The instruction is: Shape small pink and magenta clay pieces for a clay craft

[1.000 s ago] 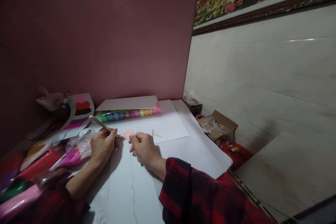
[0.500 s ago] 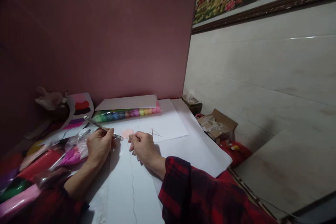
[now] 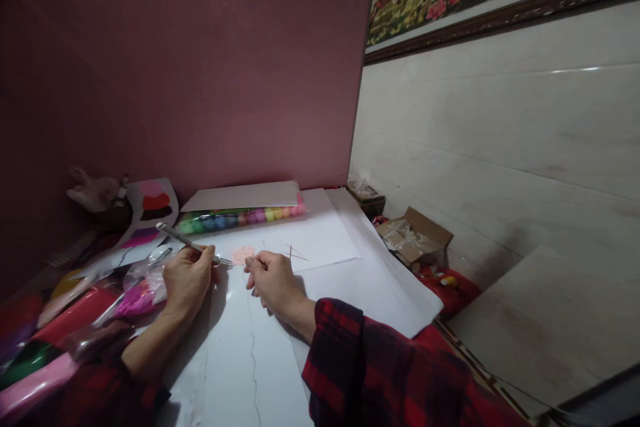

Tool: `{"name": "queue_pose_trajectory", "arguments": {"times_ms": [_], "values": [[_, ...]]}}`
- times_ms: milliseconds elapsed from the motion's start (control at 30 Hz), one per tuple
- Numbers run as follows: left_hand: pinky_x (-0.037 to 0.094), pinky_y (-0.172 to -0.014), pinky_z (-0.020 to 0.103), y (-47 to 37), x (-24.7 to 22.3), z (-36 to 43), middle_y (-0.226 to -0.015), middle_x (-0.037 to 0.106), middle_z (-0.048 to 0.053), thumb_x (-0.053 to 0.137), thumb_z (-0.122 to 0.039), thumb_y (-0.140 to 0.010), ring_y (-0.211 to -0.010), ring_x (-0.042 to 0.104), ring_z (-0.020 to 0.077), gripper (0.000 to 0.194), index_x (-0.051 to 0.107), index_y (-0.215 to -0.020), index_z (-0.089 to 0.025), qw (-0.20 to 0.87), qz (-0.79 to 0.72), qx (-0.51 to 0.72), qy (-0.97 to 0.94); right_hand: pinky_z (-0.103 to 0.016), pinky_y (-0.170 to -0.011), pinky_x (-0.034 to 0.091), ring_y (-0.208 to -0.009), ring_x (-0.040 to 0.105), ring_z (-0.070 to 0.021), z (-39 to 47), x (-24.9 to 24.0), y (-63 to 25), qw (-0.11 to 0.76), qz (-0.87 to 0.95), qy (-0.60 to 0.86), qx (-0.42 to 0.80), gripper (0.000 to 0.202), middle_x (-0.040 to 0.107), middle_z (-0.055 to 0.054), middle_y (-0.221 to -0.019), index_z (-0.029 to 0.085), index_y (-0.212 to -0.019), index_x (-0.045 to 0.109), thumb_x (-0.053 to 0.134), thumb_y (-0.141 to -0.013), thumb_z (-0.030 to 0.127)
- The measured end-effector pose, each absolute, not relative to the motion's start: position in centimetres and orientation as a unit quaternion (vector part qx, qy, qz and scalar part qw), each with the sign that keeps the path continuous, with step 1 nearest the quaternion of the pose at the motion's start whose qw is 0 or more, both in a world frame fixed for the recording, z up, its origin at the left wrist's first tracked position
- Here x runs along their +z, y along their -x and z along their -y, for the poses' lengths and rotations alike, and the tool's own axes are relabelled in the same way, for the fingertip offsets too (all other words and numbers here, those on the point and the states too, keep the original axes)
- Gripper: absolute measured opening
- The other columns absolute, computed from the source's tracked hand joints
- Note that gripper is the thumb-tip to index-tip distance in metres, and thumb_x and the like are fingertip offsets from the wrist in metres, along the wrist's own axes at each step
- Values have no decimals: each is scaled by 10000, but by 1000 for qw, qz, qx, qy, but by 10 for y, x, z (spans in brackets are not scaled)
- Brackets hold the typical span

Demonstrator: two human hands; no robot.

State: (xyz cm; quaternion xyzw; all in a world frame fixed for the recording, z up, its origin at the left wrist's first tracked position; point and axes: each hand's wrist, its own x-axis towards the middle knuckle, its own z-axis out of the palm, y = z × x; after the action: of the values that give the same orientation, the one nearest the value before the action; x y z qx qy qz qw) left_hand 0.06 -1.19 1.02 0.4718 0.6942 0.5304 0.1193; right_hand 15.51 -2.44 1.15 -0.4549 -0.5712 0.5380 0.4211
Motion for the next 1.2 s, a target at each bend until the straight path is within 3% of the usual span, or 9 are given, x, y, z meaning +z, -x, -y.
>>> {"name": "queue_pose_trajectory", "arguments": {"times_ms": [1200], "values": [[396, -517, 282, -2, 12, 11, -366, 532, -28, 541, -336, -764, -420, 532, 184, 216, 558, -585, -217, 113, -692, 532, -474, -151, -235, 252, -282, 364, -40, 23, 9, -156, 423, 576, 450, 535, 257, 537, 44, -515, 150, -722, 568, 477, -896, 316]]}}
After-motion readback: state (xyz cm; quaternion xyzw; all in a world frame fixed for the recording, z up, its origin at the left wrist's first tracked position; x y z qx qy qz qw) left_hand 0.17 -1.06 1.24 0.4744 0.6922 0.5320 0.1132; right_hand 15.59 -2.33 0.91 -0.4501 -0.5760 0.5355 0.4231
